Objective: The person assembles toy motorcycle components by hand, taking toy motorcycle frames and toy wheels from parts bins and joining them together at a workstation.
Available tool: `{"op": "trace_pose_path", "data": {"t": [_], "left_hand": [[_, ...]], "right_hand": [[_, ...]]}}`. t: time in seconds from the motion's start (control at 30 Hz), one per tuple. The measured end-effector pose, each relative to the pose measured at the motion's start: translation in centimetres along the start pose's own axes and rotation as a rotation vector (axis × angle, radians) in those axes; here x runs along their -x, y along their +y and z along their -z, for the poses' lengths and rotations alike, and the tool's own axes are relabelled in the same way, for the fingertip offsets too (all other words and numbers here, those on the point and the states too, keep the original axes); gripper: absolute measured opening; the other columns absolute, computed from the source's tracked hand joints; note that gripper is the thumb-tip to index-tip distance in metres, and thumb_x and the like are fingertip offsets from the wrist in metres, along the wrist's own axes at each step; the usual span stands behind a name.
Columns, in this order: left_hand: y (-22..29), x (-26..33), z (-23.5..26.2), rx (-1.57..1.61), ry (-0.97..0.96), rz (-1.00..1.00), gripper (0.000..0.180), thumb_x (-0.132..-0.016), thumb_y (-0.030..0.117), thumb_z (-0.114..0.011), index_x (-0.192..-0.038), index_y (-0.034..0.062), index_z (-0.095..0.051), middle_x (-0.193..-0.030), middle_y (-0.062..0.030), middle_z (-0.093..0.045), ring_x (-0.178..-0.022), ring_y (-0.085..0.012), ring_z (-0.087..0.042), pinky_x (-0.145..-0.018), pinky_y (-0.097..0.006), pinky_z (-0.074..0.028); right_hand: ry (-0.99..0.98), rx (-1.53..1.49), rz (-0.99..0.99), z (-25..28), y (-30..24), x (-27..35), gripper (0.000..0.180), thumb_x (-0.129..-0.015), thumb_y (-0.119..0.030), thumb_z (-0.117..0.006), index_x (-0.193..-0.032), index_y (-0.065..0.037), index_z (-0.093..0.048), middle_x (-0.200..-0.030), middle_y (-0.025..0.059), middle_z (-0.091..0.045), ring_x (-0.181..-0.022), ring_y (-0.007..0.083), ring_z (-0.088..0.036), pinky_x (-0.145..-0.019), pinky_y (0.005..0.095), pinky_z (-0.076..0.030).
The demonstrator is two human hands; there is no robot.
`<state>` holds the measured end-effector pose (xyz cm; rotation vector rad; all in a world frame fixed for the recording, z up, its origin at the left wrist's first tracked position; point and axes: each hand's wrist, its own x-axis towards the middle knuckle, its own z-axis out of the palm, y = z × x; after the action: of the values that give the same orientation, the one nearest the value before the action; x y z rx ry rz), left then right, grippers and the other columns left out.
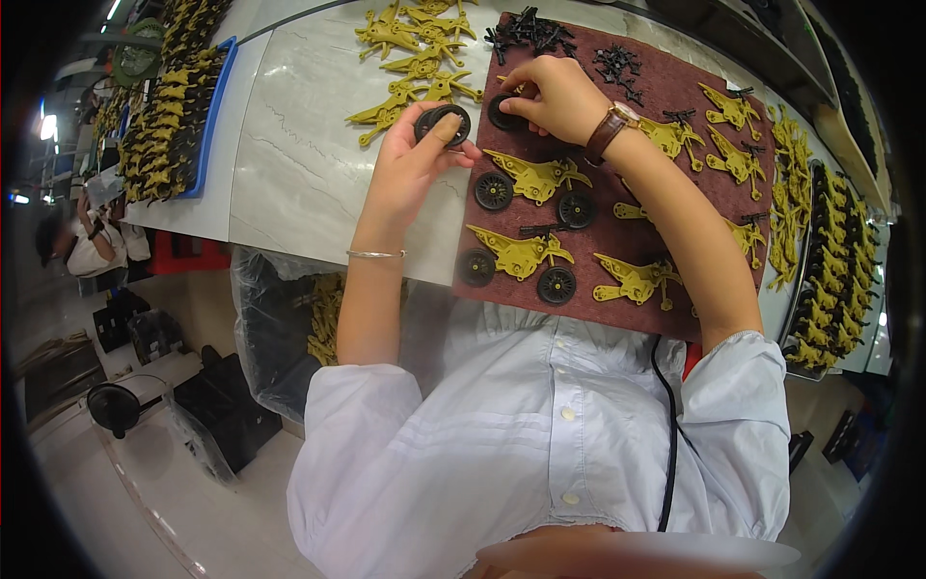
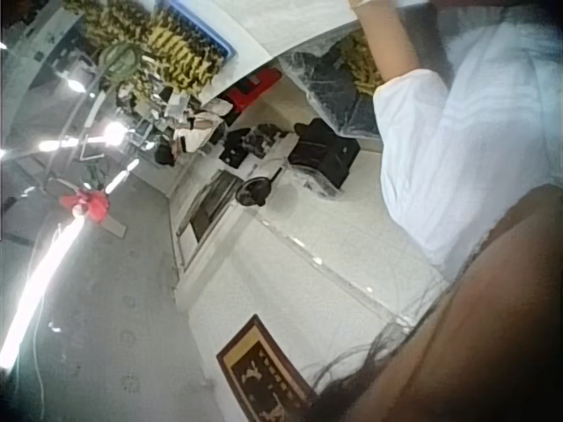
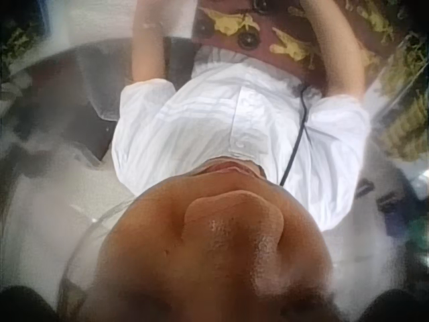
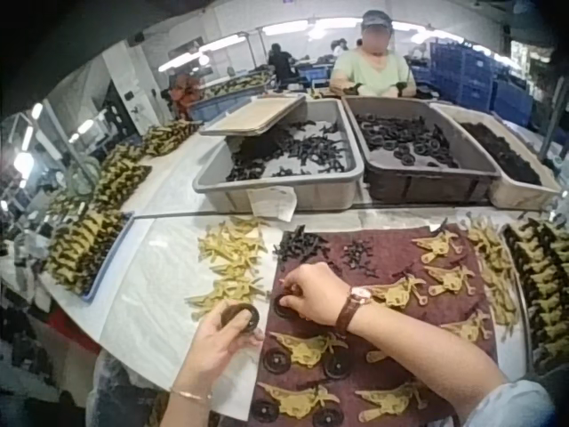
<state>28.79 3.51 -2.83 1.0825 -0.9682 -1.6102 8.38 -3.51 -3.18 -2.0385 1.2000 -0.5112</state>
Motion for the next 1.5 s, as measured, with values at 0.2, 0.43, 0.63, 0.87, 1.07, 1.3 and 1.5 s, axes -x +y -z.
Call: {"op": "trace_pose_path", "data": {"t": [0.2, 0.43, 0.63, 0.87, 1.07, 1.3, 1.5], "left_hand": [[0.3, -1.1, -0.8, -0.204, -0.037, -0.088, 0.025, -0.092, 0.013, -0.062, -0.112, 0.0022, -0.052, -0.096, -0.0060, -0.062, -0.077, -0.0134, -0.062, -0.064, -0.022, -0.048], [0.6, -2.7, -3.8, 0.185, -0.402, 0.012, 0.031, -0.099, 0.018, -0.036, -0.124, 0.0027, -0.044, -0.110, -0.0079, -0.057, -0.092, -0.0150, -0.057, -0.077, -0.029, -0.046], [0.4, -3.8, -4.9, -0.024, -0.335, 0.001, 0.034, -0.095, 0.018, -0.041, -0.124, 0.0025, -0.051, -0.115, -0.0087, -0.058, -0.093, -0.0194, -0.057, -0.076, -0.030, -0.046], [-0.5, -4.6, -4.4, -1.249, -0.132, -0.614, 0.029, -0.081, 0.015, -0.065, -0.108, 0.0054, -0.061, -0.092, -0.0137, -0.067, -0.080, -0.0272, -0.066, -0.072, -0.034, -0.052], [-1.2, -5.2, -4.6, -1.347, -0.107, -0.644, 0.036, -0.082, 0.015, -0.064, -0.116, 0.0059, -0.059, -0.095, -0.0149, -0.066, -0.081, -0.0305, -0.065, -0.074, -0.037, -0.052], [1.4, -3.7, -7.2, -0.856, -0.342, -0.307, 0.046, -0.090, 0.005, -0.054, -0.135, 0.0091, -0.046, -0.097, -0.0069, -0.063, -0.086, -0.0112, -0.061, -0.073, -0.024, -0.050], [-0.4, -5.0, -11.0, -0.848, -0.413, -0.417, 0.028, -0.082, 0.011, -0.068, -0.108, 0.0023, -0.063, -0.091, -0.0070, -0.067, -0.079, -0.0132, -0.063, -0.072, -0.026, -0.050]], "right_hand": [[0.253, -0.194, 0.074, 1.3, -1.6, 0.9, 0.027, -0.084, -0.024, -0.071, -0.098, -0.001, -0.068, -0.071, 0.0021, -0.064, -0.055, 0.0064, -0.055, -0.051, 0.0218, -0.045], [-0.016, -0.536, 0.054, 4.2, -0.6, 3.0, 0.020, -0.085, -0.016, -0.070, -0.100, -0.003, -0.066, -0.086, -0.0019, -0.066, -0.073, 0.0024, -0.058, -0.055, 0.0174, -0.044], [0.102, -0.512, -0.039, 6.6, 1.8, 5.1, 0.016, -0.086, -0.012, -0.067, -0.098, -0.002, -0.064, -0.087, -0.0012, -0.066, -0.079, 0.0046, -0.061, -0.068, 0.0203, -0.049], [0.126, 0.085, 0.206, 6.5, 3.5, 6.1, 0.015, -0.072, -0.004, -0.069, -0.087, -0.003, -0.068, -0.081, 0.0121, -0.068, -0.076, 0.0279, -0.066, -0.072, 0.0349, -0.052], [0.083, 0.189, 0.156, 5.0, 3.6, 5.3, 0.013, -0.074, -0.004, -0.068, -0.087, -0.003, -0.068, -0.083, 0.0124, -0.068, -0.078, 0.0285, -0.066, -0.072, 0.0350, -0.052], [0.397, 0.177, 0.112, 7.8, 4.8, 6.5, 0.015, -0.079, -0.012, -0.068, -0.092, -0.004, -0.067, -0.082, 0.0139, -0.066, -0.075, 0.0278, -0.064, -0.069, 0.0359, -0.051], [0.970, 0.311, 0.074, 15.6, 6.6, 6.5, 0.014, -0.083, -0.014, -0.065, -0.088, -0.001, -0.066, -0.081, 0.0116, -0.061, -0.069, 0.0223, -0.063, -0.064, 0.0301, -0.051]]}}
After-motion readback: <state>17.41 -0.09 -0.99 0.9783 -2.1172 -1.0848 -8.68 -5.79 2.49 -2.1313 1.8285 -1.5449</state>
